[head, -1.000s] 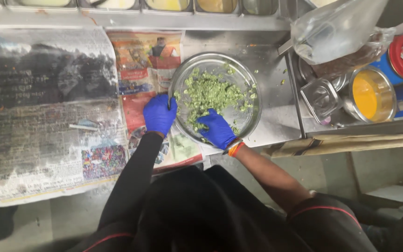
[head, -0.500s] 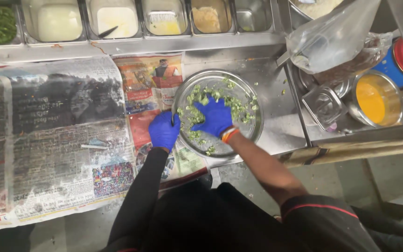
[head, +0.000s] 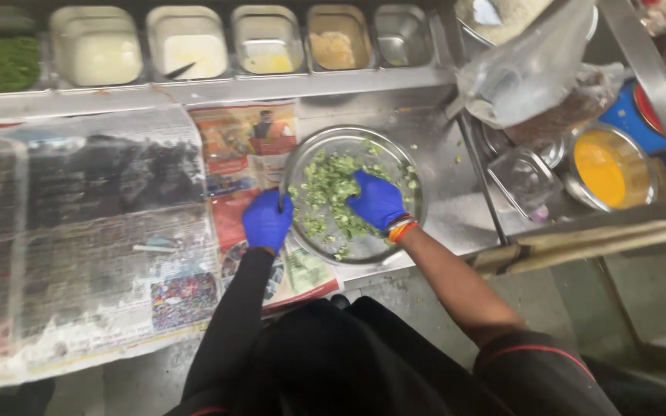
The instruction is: The person crumbles a white substance into a bowl of chopped green vegetables by hand and then pours a white powder from a plastic container into the bowl, mixing it into the vegetables and white crumbles.
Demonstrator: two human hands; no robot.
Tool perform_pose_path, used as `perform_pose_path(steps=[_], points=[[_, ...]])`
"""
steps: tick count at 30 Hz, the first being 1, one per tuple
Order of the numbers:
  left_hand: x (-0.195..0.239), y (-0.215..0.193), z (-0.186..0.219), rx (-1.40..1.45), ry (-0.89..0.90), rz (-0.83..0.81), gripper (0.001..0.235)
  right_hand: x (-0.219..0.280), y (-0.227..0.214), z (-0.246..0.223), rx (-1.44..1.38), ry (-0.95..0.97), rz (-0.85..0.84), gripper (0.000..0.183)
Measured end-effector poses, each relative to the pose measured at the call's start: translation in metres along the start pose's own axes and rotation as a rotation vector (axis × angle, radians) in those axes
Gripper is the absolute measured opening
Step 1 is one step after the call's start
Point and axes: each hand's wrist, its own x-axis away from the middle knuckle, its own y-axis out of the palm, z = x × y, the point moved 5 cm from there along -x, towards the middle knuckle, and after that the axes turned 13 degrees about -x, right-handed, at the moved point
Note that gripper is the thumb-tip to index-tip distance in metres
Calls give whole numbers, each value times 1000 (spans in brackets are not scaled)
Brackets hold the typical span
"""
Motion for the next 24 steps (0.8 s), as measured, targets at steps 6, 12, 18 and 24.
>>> perform_pose_path(steps=[6, 12, 18, 24], points=[[1, 1, 0, -69, -41, -112, 30, 38, -20, -39, -264, -304, 18, 47], [-2, -11, 7, 16, -66, -94, 23, 55, -20, -11, -347, -149, 201, 35], [-3, -9, 5, 3, -144, -173, 26, 52, 3, 73, -348, 128, 484, 70], [-1, -2, 3, -61, -50, -131, 30, 3, 37, 133, -530, 257, 666, 91]])
